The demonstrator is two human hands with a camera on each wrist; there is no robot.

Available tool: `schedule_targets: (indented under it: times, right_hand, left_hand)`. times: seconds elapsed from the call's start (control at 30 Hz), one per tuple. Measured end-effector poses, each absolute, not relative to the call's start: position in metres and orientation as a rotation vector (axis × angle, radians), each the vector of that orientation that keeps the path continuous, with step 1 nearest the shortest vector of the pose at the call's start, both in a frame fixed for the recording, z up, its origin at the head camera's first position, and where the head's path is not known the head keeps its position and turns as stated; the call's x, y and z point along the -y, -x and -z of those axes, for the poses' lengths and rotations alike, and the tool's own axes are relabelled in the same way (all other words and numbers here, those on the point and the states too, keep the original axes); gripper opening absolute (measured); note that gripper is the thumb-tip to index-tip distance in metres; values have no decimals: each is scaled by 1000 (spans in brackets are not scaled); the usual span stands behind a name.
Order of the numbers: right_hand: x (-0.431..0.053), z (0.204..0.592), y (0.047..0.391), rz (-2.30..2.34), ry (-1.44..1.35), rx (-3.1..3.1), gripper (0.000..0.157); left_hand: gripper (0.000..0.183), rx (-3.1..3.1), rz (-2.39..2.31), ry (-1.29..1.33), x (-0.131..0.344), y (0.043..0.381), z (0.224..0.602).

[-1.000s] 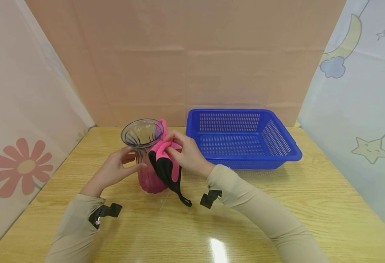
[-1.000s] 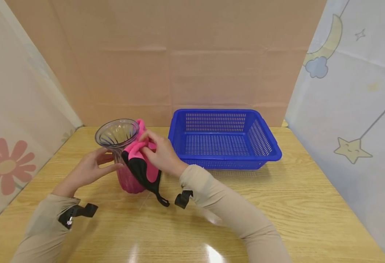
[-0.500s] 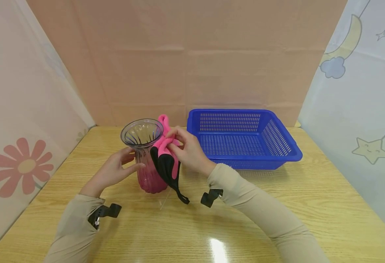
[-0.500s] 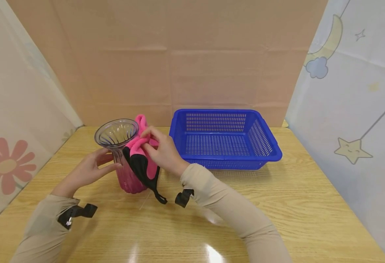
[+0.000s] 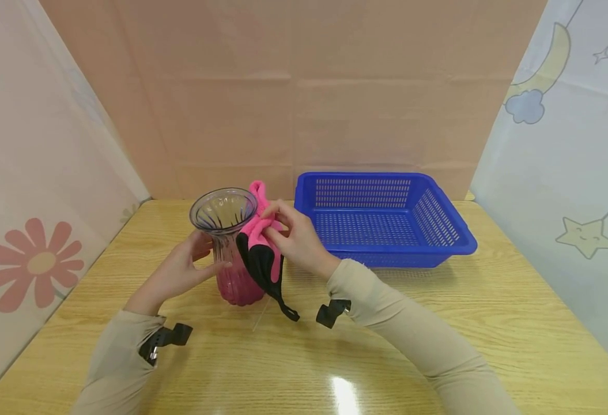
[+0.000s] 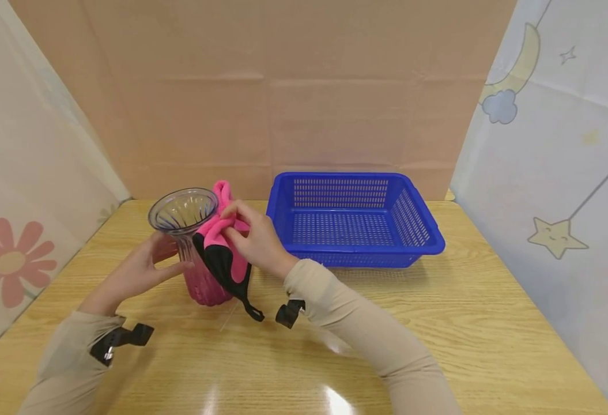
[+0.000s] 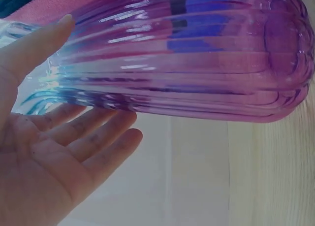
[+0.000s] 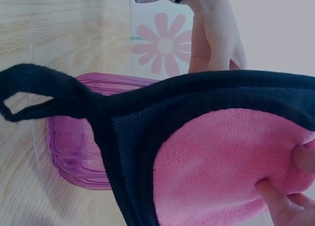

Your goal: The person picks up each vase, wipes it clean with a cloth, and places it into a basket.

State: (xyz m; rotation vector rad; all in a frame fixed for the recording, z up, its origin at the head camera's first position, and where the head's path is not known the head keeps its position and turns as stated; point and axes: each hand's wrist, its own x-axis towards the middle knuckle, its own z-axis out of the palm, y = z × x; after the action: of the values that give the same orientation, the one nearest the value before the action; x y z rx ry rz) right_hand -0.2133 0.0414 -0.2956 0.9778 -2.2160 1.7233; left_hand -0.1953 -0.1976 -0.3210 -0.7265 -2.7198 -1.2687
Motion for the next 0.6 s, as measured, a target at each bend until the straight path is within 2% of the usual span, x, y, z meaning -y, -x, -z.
schedule_targets:
  times: [0.37, 0.6]
  right_hand:
    - [-38, 303, 213, -1731, -994, 2220, 13]
    - [-35, 308, 212, -1674, -995, 2237, 13]
  left_hand:
    - [69, 2768, 1237, 476, 192, 187, 314]
    - [64, 2766, 1237, 452, 193, 188, 316]
